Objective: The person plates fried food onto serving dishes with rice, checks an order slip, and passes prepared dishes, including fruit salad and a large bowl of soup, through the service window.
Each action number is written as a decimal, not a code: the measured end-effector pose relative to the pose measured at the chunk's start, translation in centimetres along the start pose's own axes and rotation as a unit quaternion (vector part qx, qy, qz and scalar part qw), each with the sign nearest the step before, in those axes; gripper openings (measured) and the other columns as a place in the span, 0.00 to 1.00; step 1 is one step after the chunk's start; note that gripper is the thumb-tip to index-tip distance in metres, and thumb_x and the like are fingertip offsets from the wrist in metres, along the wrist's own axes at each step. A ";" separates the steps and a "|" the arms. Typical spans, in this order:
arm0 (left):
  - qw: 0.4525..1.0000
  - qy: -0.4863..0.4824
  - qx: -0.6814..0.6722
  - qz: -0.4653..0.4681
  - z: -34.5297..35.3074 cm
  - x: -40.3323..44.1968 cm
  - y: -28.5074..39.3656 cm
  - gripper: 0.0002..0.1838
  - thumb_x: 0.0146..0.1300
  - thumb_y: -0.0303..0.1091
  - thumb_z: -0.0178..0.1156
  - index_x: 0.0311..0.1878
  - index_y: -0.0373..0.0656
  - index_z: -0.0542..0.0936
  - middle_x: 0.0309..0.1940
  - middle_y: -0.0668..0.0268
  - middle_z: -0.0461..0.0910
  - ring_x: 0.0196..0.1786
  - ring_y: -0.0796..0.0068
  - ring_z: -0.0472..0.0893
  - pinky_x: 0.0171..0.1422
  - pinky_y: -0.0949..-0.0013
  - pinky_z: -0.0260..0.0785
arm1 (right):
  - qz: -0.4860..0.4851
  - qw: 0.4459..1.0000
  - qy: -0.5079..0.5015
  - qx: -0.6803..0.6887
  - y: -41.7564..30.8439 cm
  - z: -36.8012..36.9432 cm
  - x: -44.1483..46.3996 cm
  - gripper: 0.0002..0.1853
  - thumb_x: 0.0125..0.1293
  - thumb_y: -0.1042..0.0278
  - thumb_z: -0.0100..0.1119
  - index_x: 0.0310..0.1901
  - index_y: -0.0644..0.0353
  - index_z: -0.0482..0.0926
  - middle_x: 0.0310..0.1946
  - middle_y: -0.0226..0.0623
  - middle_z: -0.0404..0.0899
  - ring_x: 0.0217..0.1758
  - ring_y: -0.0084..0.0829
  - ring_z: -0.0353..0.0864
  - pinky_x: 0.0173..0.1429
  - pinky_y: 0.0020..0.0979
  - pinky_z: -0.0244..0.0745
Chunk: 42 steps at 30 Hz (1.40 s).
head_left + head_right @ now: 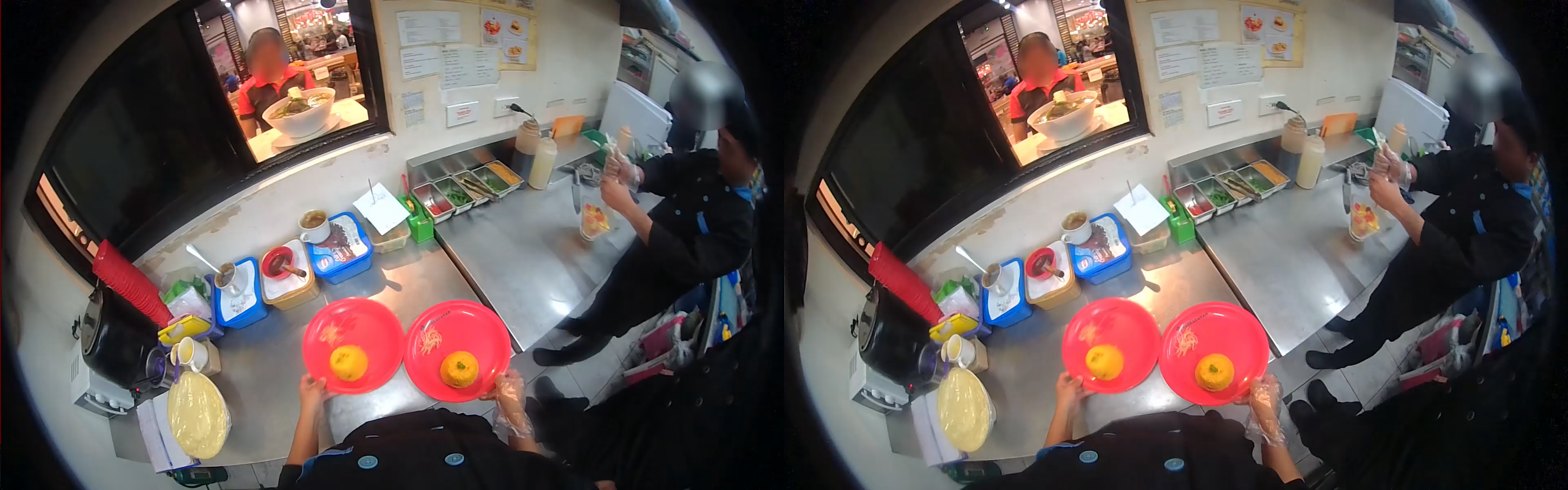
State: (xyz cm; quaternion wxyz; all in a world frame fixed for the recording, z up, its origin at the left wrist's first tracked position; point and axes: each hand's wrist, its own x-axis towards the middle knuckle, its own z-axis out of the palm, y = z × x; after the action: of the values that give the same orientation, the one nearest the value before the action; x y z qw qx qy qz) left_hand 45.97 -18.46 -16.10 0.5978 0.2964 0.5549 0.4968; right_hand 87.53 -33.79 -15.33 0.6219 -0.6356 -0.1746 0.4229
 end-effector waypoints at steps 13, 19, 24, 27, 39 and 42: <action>0.812 0.208 0.477 0.263 -3.7 2.0 2.7 0.20 0.55 0.26 0.62 0.53 0.40 0.74 0.43 0.57 0.71 0.42 0.65 0.76 0.42 0.63 0.74 | -0.031 0.996 -0.059 -0.054 -6.6 5.8 9.7 0.12 0.66 0.66 0.51 0.39 0.69 0.74 0.27 0.41 0.77 0.22 0.32 0.80 0.24 0.27 0.78; 0.708 0.405 0.526 0.241 -6.9 3.4 1.3 0.16 0.53 0.32 0.60 0.47 0.43 0.75 0.46 0.56 0.68 0.52 0.57 0.69 0.60 0.54 0.59 | -0.232 0.879 0.283 -0.307 -2.3 -9.6 18.9 0.14 0.58 0.75 0.51 0.44 0.73 0.75 0.35 0.56 0.79 0.39 0.48 0.80 0.49 0.42 0.71; 0.681 0.442 0.542 0.217 -5.6 3.6 1.2 0.14 0.54 0.34 0.56 0.44 0.43 0.72 0.47 0.57 0.67 0.54 0.55 0.66 0.59 0.53 0.58 | -0.122 0.828 0.411 -0.361 -6.3 -9.6 16.8 0.20 0.56 0.68 0.52 0.46 0.76 0.74 0.40 0.61 0.79 0.42 0.54 0.79 0.47 0.42 0.72; 0.680 0.442 0.540 0.225 -5.8 3.4 1.6 0.13 0.54 0.33 0.56 0.43 0.43 0.72 0.46 0.58 0.66 0.54 0.55 0.66 0.59 0.53 0.58 | -0.019 0.860 0.351 -0.369 -5.1 -9.2 18.2 0.16 0.66 0.67 0.47 0.42 0.76 0.76 0.37 0.60 0.79 0.37 0.54 0.79 0.43 0.43 0.73; 0.678 0.449 0.534 0.233 -6.1 3.7 1.1 0.13 0.51 0.35 0.58 0.41 0.46 0.72 0.44 0.59 0.66 0.53 0.56 0.66 0.57 0.54 0.58 | -0.133 0.906 0.374 -0.145 -1.8 -7.5 19.4 0.18 0.72 0.65 0.43 0.44 0.73 0.77 0.33 0.54 0.81 0.35 0.41 0.82 0.35 0.33 0.77; 0.674 0.448 0.546 0.218 -6.8 3.6 1.9 0.14 0.50 0.34 0.59 0.41 0.45 0.73 0.44 0.59 0.67 0.53 0.56 0.66 0.57 0.54 0.58 | -0.190 0.896 0.382 -0.124 -0.1 -7.0 18.6 0.17 0.72 0.66 0.43 0.42 0.73 0.78 0.32 0.54 0.81 0.34 0.42 0.82 0.35 0.33 0.77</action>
State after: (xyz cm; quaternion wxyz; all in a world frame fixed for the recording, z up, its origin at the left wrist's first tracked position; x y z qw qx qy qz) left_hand 38.61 -15.85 -17.13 -0.1159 0.4244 0.8481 0.2951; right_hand 103.67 -24.42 -22.10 0.6255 -0.7748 -0.0919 -0.0043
